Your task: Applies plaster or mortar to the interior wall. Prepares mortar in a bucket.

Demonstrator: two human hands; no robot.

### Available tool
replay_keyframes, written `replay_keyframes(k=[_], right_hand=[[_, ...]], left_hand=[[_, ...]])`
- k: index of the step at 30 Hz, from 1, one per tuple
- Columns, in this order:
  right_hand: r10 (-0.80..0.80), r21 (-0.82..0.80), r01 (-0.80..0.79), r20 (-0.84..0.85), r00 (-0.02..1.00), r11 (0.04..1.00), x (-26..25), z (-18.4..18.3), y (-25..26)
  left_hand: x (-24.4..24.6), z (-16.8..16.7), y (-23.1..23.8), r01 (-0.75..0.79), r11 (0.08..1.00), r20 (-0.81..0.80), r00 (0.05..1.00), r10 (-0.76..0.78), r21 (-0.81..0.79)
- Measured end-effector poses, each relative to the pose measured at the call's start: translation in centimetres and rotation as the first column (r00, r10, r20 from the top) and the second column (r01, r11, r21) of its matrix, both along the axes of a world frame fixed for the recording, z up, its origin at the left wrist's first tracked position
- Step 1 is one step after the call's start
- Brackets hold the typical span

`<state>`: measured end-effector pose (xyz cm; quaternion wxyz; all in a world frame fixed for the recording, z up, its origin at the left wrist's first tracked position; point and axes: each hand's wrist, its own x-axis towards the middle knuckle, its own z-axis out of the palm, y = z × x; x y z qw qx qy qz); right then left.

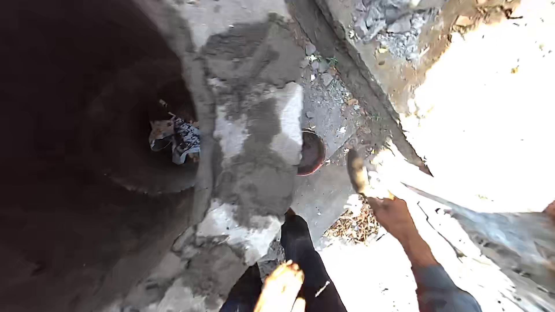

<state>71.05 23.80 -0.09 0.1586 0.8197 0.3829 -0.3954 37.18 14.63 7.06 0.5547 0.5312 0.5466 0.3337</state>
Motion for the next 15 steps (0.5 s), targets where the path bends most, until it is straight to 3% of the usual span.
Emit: replay_keyframes(k=[3, 6, 9, 11, 13, 15], right_hand=[[0.063, -0.163, -0.077, -0.085, 0.994, 0.984, 2.0, -10.2, -1.0], [0.096, -0.342, -0.129, -0.112, 0.989, 0.931, 3.1, -19.7, 0.6], [0.085, -0.275, -0.103, -0.077, 0.993, 0.956, 4.0, -27.8, 1.6], [0.066, -0.177, -0.078, -0.072, 0.995, 0.981, 2.5, -29.0, 3.6], [-0.035, -0.347, -0.035, -0.194, 0.98, 0.937, 0.1, -26.2, 8.0], [-0.051, -0.332, -0.032, -0.238, 0.97, 0.943, -0.7, -29.6, 6.8]], left_hand=[[7.8, -8.8, 2.2, -0.006, 0.96, -0.171, 0.984, -0.044, -0.28], [12.8, -19.3, 6.9, -0.08, 0.819, -0.306, 0.944, -0.12, -0.568], [16.0, -29.0, 11.2, -0.339, 0.691, -0.384, 0.918, 0.096, -0.638], [17.1, -33.7, 13.4, -0.416, 0.666, -0.45, 0.883, 0.132, -0.62], [17.5, -37.2, 14.6, -0.434, 0.662, -0.493, 0.863, 0.11, -0.611], [17.6, -40.3, 15.5, -0.43, 0.663, -0.523, 0.85, 0.067, -0.613]])
